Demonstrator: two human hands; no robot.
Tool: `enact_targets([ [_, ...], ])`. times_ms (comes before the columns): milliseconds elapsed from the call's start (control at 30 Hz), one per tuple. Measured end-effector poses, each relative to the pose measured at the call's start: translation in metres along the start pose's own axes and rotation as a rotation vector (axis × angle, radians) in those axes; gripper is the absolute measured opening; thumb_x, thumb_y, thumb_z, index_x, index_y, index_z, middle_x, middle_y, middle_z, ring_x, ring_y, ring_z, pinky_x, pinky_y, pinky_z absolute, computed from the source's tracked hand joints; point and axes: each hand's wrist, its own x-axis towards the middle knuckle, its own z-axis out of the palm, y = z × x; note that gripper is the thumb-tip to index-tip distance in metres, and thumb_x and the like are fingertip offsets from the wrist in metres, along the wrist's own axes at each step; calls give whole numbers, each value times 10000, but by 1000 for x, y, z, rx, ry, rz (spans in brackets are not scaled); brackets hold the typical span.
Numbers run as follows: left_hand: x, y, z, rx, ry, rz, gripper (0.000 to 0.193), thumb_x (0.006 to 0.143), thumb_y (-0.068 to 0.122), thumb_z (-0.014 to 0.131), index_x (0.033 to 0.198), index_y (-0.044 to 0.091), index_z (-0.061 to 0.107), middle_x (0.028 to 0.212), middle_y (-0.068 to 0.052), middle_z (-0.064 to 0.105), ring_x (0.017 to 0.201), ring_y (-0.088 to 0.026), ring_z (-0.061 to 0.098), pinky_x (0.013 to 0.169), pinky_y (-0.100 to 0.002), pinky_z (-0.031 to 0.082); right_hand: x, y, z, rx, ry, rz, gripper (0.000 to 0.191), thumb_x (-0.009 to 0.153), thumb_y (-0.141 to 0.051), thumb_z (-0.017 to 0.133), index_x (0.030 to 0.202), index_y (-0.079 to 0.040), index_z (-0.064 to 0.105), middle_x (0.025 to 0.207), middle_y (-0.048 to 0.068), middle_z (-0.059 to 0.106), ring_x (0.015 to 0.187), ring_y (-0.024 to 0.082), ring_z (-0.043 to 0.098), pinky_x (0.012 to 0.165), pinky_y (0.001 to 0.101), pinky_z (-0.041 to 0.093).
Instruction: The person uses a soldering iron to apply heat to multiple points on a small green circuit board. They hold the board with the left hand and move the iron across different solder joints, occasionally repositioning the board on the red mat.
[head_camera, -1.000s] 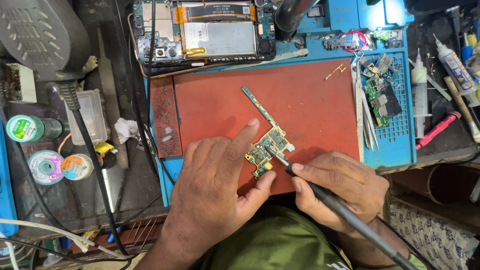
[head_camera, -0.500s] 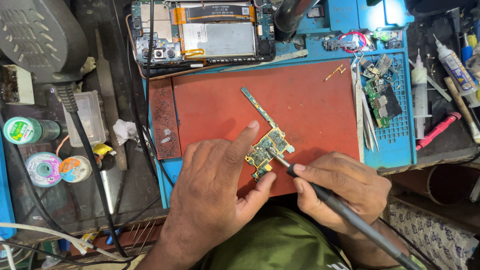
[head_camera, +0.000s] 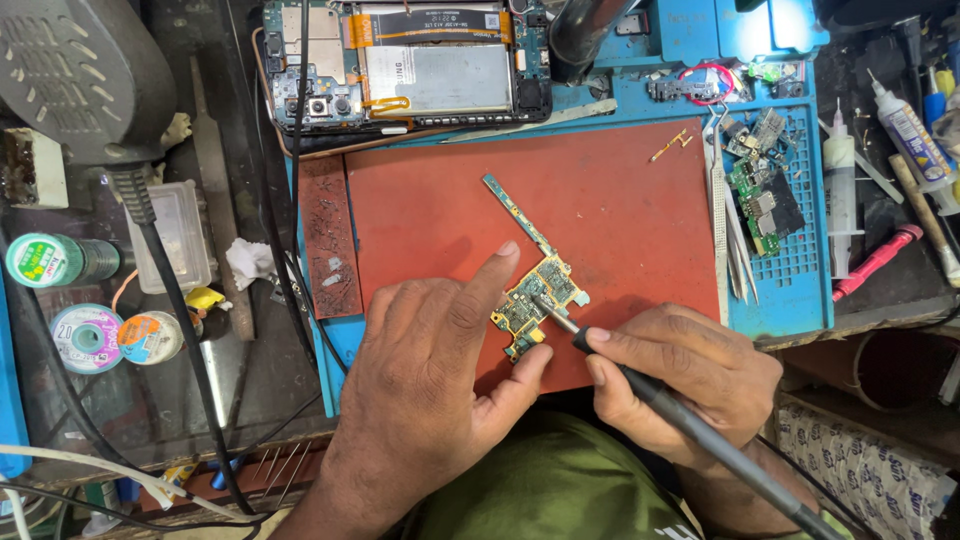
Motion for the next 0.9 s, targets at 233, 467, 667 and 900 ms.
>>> enact_targets([
  [233, 1, 0, 0, -2, 5, 3, 778, 844, 254, 862, 1468, 18, 462, 1042, -76, 631, 1001, -250, 633, 944, -442, 462, 0, 0, -1, 20, -1, 2, 240, 809, 0, 821, 1028, 31, 728, 799, 114, 696, 683, 189, 700, 627, 288, 548],
  [467, 1, -1, 0, -3, -2, -3, 774, 845, 258, 864, 1465, 19, 466, 1033, -79, 630, 991, -248, 631, 944, -442, 466, 1, 1, 0, 48, -8, 21, 250, 807, 0, 824, 1037, 29, 729, 803, 115, 704, 689, 184, 707, 633, 281, 557],
  [667, 1, -1, -1, -3, -2, -4, 774, 844, 261, 862, 1465, 18, 468, 1032, -79, 631, 991, -250, 631, 943, -440, 468, 1, 0, -1, 24, -21, 16, 256, 804, 0, 820, 1043, 24, 734, 797, 111, 704, 689, 184, 708, 630, 282, 554],
  [900, 0, -1, -2, -1, 0, -5, 769, 846, 263, 862, 1462, 21, 472, 1029, -80, 634, 989, -253, 631, 939, -440, 470, 0, 0, -1, 29, -24, 5, 266, 792, 0, 828, 1039, 26, 735, 799, 112, 703, 683, 187, 705, 623, 286, 551],
])
